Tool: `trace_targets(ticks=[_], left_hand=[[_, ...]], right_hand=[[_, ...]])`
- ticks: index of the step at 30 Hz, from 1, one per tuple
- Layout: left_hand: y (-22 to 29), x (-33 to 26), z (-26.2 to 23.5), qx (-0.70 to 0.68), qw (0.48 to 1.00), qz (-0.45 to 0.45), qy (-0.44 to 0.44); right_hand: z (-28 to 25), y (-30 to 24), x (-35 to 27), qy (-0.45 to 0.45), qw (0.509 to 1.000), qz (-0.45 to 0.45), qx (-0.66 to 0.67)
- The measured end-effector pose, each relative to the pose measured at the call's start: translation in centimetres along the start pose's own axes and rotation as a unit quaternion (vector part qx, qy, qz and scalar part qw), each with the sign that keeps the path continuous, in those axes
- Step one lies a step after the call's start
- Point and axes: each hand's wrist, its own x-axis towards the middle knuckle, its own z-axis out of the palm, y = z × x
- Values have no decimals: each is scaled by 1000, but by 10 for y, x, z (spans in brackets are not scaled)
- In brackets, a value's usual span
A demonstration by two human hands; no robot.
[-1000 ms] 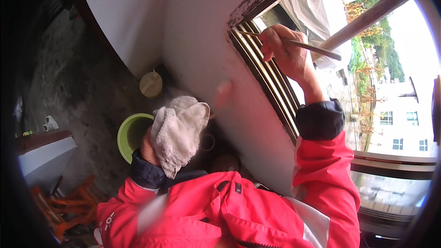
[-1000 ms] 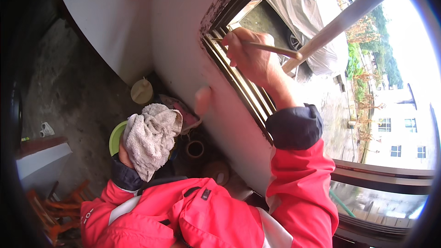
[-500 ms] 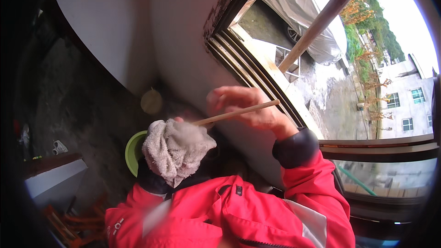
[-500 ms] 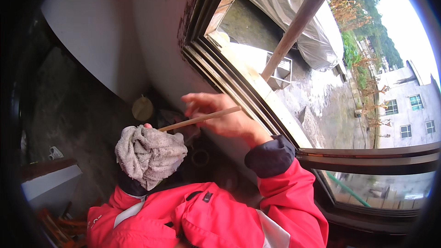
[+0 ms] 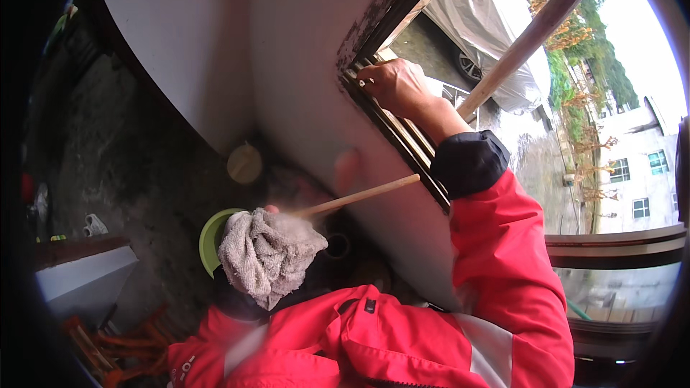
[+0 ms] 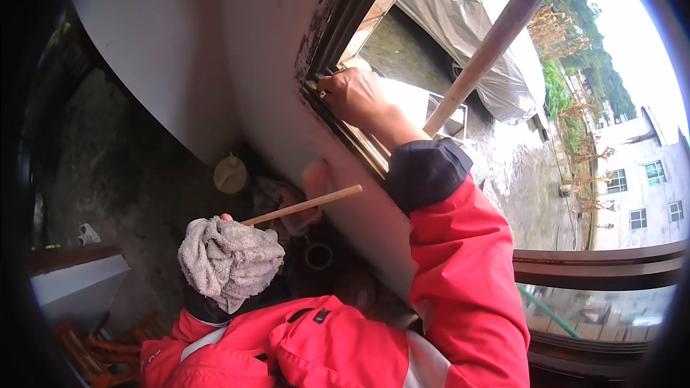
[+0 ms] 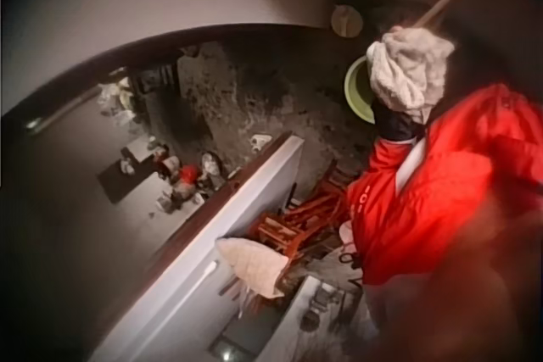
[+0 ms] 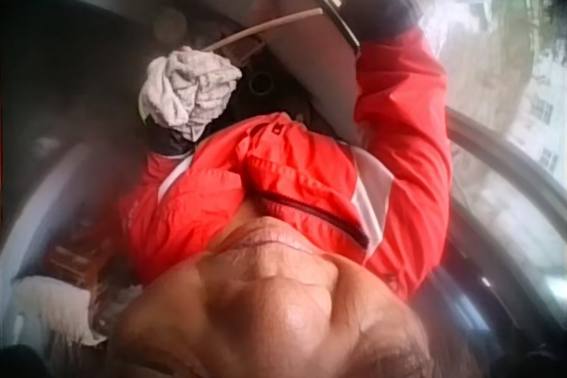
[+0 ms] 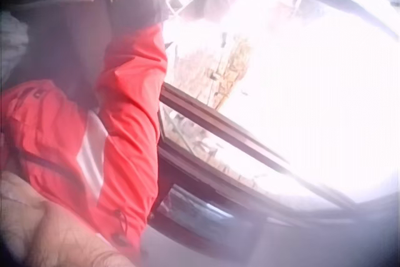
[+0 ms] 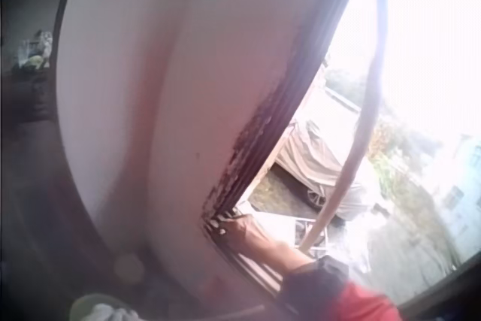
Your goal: The person cleans the interior window frame using a cloth and a thin wooden stick. They repeatedly wipe the frame and use the stick to scrape or reach into crevices, alternating between wiping and scraping motions throughout the clip.
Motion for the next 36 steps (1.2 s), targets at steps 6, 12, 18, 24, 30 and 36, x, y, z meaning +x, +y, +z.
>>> trace_targets(ticks=[6,12,18,24,30,36], left_hand=[[-14,4,-6,83,996,13,-20],[-76,2,-35,-435,887,-150,41],[-49,11,-21,-471,862,-186,15],[-31,6,-20,-382,909,-168,20],[-17,2,-18,93,993,-41,-53],[-36,-10,-26,-254,957,-137,32]], right_hand=[[0,6,4,-11,998,2,-55],[-36,-11,-48,35,996,75,42],[-65,82,-207,-4,935,329,-133],[-62,2,-117,58,981,169,73],[-19,-8,-35,36,998,9,57],[-12,-3,-12,-69,994,-24,-86]])
